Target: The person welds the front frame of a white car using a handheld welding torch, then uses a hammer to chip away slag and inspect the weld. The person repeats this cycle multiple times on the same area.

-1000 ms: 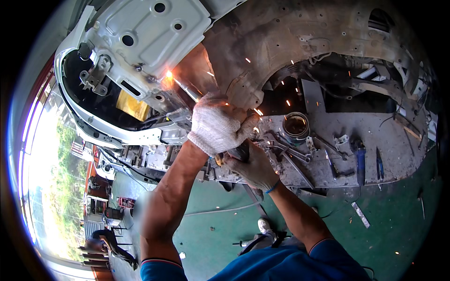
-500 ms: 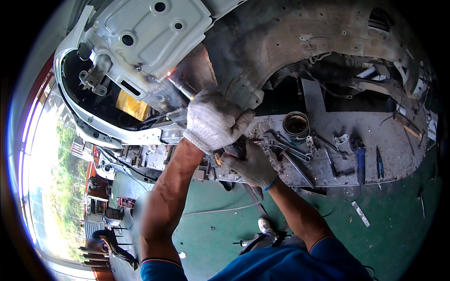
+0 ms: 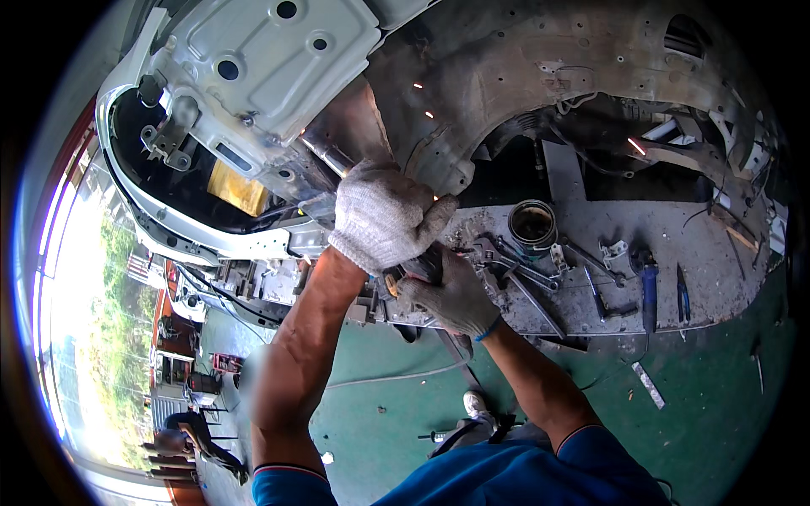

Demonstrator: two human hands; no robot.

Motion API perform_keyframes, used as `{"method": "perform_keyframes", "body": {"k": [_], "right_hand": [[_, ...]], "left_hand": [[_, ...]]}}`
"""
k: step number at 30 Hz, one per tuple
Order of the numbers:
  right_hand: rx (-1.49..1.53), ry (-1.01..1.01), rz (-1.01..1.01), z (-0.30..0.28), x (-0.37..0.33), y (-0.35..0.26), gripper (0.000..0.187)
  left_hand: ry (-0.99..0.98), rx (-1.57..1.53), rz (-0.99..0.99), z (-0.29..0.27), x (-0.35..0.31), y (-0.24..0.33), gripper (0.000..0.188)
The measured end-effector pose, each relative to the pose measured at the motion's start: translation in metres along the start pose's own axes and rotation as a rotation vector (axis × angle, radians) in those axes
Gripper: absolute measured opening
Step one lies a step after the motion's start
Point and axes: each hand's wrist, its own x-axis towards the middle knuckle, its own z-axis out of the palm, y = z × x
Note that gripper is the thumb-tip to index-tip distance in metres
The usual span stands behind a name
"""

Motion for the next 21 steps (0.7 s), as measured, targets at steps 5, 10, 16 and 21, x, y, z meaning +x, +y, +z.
{"method": "perform_keyframes", "body": {"k": [5, 10, 16, 21], "right_hand": [[-0.025, -0.050, -0.006, -0.002, 0.001, -0.005, 0.048], [-0.050, -0.049, -0.057, -0.004, 0.002, -0.004, 0.045], [-0.059, -0.051, -0.053, -0.003, 0.001, -0.011, 0.044], [0.033, -0.042, 0.023, -0.002, -0.003, -0.012, 0.045]], "left_hand": [[-0.028, 0.007, -0.010, -0.004, 0.000, 0.001, 0.034], [-0.037, 0.002, -0.021, -0.008, 0.004, 0.004, 0.035], [0.088, -0.022, 0.029, 0.003, 0.000, -0.003, 0.033], [-0.068, 0.027, -0.010, -0.006, 0.001, 0.003, 0.032]]}}
